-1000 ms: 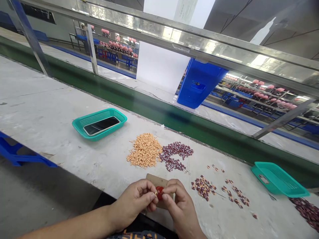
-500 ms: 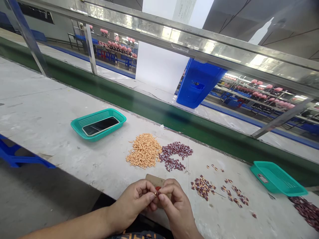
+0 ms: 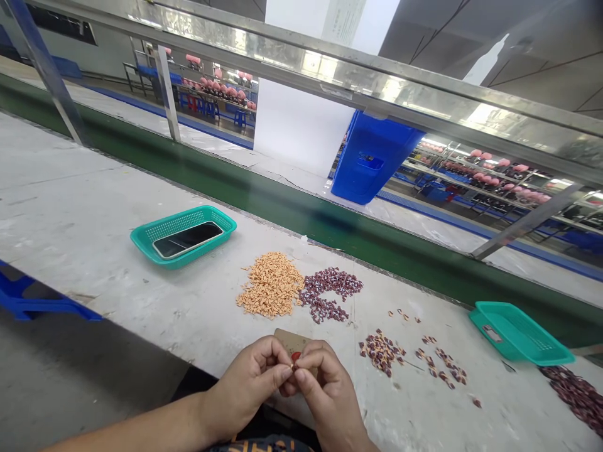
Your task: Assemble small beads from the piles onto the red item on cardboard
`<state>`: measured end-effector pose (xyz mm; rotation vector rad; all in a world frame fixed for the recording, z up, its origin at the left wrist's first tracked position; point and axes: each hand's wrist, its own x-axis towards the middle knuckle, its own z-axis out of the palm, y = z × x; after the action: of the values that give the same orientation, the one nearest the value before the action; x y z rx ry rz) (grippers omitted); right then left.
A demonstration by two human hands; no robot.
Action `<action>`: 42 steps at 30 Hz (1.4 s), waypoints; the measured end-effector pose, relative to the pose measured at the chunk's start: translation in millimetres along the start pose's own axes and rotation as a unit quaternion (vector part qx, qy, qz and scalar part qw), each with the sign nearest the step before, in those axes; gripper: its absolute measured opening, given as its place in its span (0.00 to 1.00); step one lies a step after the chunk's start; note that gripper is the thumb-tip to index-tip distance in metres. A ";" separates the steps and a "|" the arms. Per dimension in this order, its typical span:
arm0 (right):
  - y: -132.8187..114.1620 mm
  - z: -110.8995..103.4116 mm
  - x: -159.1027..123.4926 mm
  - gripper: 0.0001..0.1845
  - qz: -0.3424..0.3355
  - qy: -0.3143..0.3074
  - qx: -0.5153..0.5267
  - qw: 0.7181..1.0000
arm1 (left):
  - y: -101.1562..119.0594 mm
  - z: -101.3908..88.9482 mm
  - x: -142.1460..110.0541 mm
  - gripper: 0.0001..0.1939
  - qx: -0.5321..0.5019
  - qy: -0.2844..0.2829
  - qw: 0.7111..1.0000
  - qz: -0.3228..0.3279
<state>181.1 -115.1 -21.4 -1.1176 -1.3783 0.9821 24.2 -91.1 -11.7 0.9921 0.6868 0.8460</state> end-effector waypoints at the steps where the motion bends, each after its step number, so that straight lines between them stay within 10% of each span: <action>1: -0.6 -0.7 0.3 0.08 -0.003 -0.006 -0.003 1.000 | 0.4 -0.6 -0.3 0.15 0.003 -0.002 1.000 0.000; 13: -9.8 -24.5 3.1 0.06 -0.041 -0.036 -0.180 0.982 | 11.9 -1.2 9.4 0.07 0.062 -0.049 0.997 -0.017; 21: 13.8 -120.3 11.0 0.07 -0.018 0.036 -0.546 0.837 | 28.1 -29.1 13.0 0.12 0.105 0.084 0.990 0.040; 31: 9.3 -66.8 73.3 0.09 -0.027 -0.112 -0.592 0.798 | 49.6 -52.9 14.0 0.09 0.157 0.198 0.962 0.102; 42: 6.0 -69.0 80.6 0.04 0.000 -0.149 -0.604 0.783 | 65.3 -90.8 10.5 0.15 0.192 0.289 0.929 0.127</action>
<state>250.0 -36.5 -1.9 -1.9056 -2.3789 0.1320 -63.1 -24.0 10.8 1.2078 1.2839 1.2853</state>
